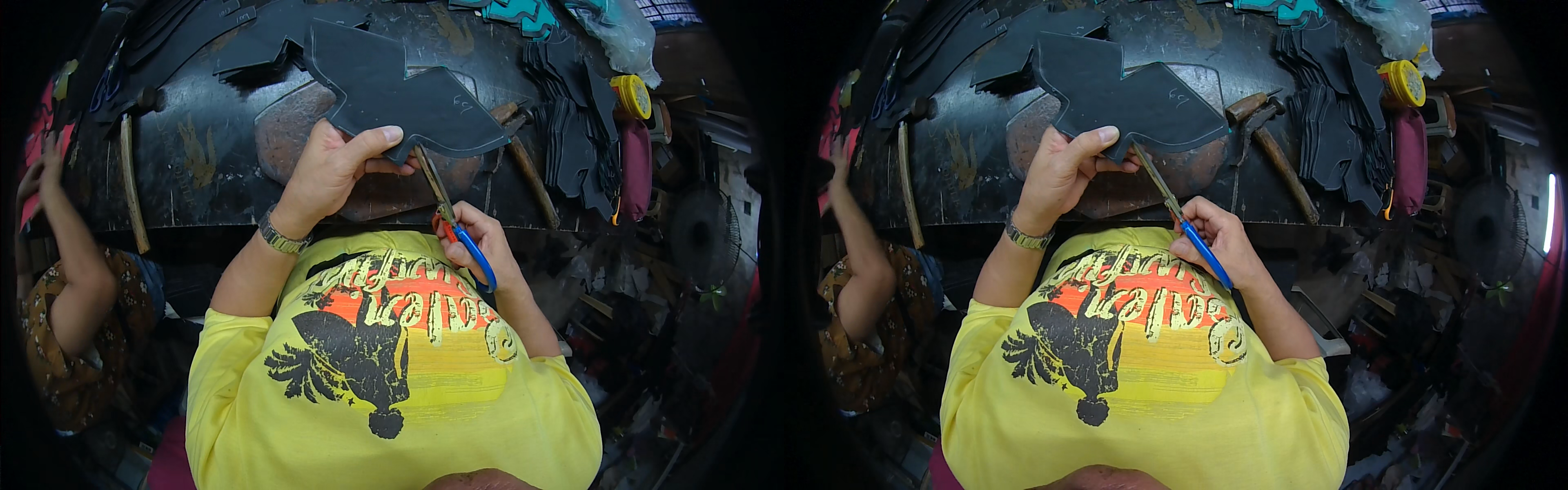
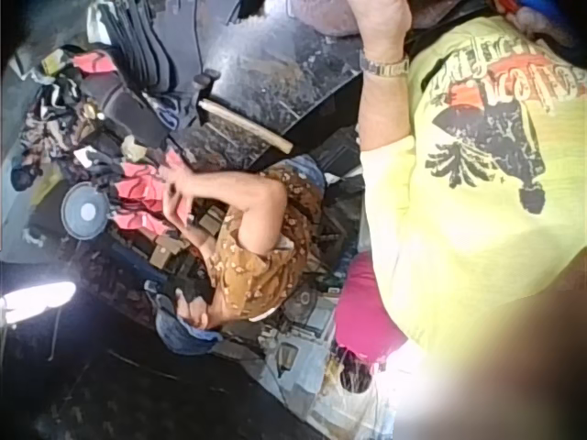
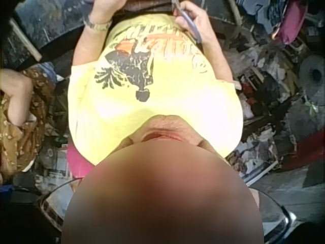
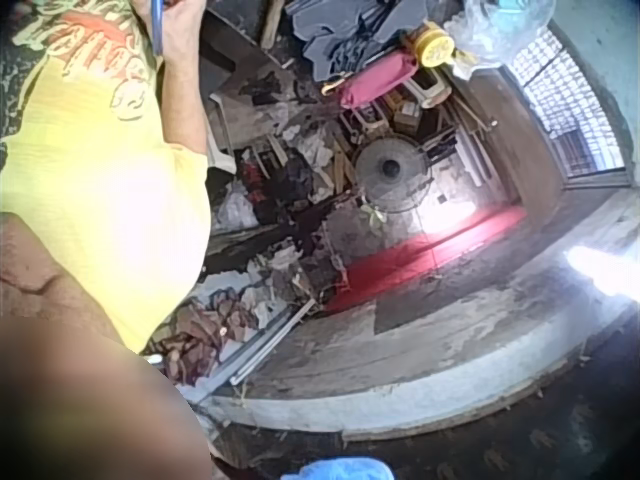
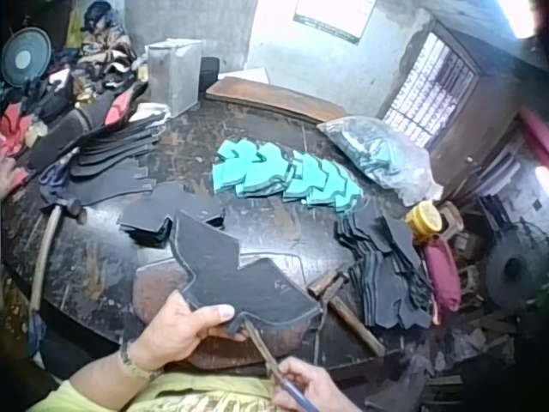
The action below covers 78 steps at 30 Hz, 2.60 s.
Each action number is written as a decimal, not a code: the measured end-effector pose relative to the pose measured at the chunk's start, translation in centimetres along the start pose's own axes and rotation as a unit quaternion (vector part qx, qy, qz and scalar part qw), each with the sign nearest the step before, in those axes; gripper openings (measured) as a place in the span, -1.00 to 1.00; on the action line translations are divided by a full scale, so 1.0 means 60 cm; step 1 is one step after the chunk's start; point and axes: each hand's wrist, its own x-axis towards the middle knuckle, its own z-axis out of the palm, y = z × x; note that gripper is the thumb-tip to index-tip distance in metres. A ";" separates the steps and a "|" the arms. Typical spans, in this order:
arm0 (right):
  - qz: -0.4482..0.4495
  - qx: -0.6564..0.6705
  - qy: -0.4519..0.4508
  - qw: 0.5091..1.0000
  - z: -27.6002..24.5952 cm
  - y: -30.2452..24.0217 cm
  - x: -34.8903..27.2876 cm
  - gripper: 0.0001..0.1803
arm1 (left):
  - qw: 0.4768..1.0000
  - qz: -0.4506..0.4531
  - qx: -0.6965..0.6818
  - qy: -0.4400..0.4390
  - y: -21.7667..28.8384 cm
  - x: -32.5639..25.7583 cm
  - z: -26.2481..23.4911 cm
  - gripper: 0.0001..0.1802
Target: The person uses a hammer and a pointed tool to separate a teal rubber piece from a black rubber sheet, then uses scissors to trim the edges of the black rubber. The person repeats the process with another teal piece, separating and trimming the rubber pieces on a cluttered workbench.
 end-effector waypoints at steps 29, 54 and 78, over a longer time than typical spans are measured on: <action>-0.017 -0.052 0.025 0.998 0.000 0.005 0.003 -0.58 | 1.000 -0.008 0.020 0.008 0.001 -0.001 -0.005 -0.67; -0.066 -0.538 0.217 0.812 -0.201 -0.142 0.273 -0.34 | 0.998 -0.045 0.037 0.035 0.013 -0.056 -0.010 -0.71; -0.432 0.218 0.292 0.825 -0.051 -0.054 0.199 -0.63 | 0.842 -0.120 0.519 -0.091 0.113 0.168 0.046 -0.33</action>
